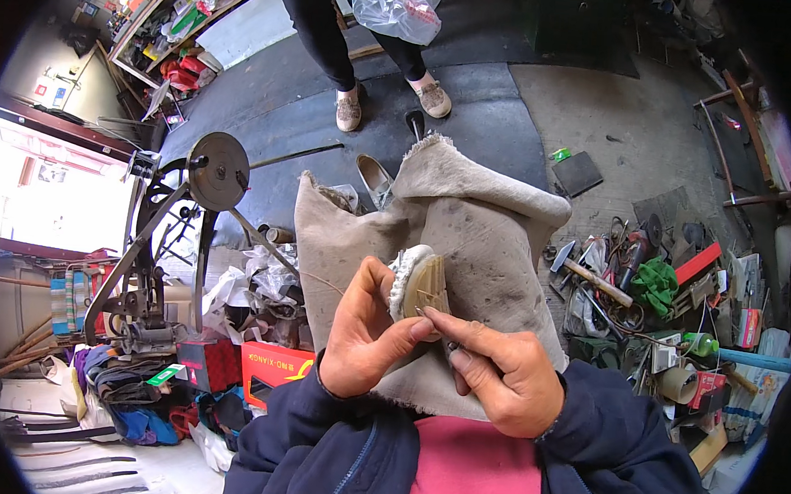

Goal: The person hand-sews a white perforated shoe using a curved awl and thread. They repeatedly pierce the shoe's sole and upper, pull the thread through, and tighten the stitches while holding the shoe steady. The person occasionally turns the shoe to access different areas and continues stitching along the edge.

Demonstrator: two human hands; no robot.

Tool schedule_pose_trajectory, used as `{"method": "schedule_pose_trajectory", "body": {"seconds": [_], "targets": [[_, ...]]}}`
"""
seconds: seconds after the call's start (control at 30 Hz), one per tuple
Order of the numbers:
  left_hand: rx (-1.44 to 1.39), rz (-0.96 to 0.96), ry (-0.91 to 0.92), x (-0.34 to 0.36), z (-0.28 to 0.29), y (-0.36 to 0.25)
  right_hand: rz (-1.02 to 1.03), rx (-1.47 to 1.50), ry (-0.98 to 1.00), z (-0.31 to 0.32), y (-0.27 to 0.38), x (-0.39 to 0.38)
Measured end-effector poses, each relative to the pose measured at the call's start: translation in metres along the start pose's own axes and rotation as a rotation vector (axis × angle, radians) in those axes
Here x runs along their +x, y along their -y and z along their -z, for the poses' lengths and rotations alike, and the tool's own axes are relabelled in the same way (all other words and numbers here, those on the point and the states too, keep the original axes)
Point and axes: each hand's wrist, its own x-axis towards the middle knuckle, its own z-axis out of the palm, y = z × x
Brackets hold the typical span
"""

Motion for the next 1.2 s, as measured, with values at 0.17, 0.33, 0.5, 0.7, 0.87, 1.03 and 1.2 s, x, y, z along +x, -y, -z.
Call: {"method": "schedule_pose_trajectory", "body": {"seconds": [0.17,0.33,0.5,0.7,0.87,1.03,1.2], "targets": [[-0.047,-0.005,-0.048,0.002,-0.005,-0.001,0.18,-0.084,-0.096,-0.008,-0.012,0.003],[-0.058,-0.007,-0.028,0.003,-0.002,0.001,0.149,-0.083,0.004,0.004,-0.015,0.001],[-0.051,-0.012,-0.031,0.004,-0.005,0.002,0.204,-0.08,-0.016,0.005,-0.015,0.004],[0.028,0.0,-0.039,0.005,-0.013,0.0,-0.133,0.095,0.015,0.01,0.001,-0.003],[0.083,-0.025,-0.003,0.007,-0.016,0.002,-0.374,0.488,-0.004,0.014,0.007,-0.002],[0.14,0.003,0.002,0.009,-0.014,0.003,-0.157,0.272,-0.074,0.017,0.009,0.003],[0.212,0.027,0.054,0.014,-0.011,0.009,0.018,-0.278,0.013,0.039,0.02,0.007]]}}
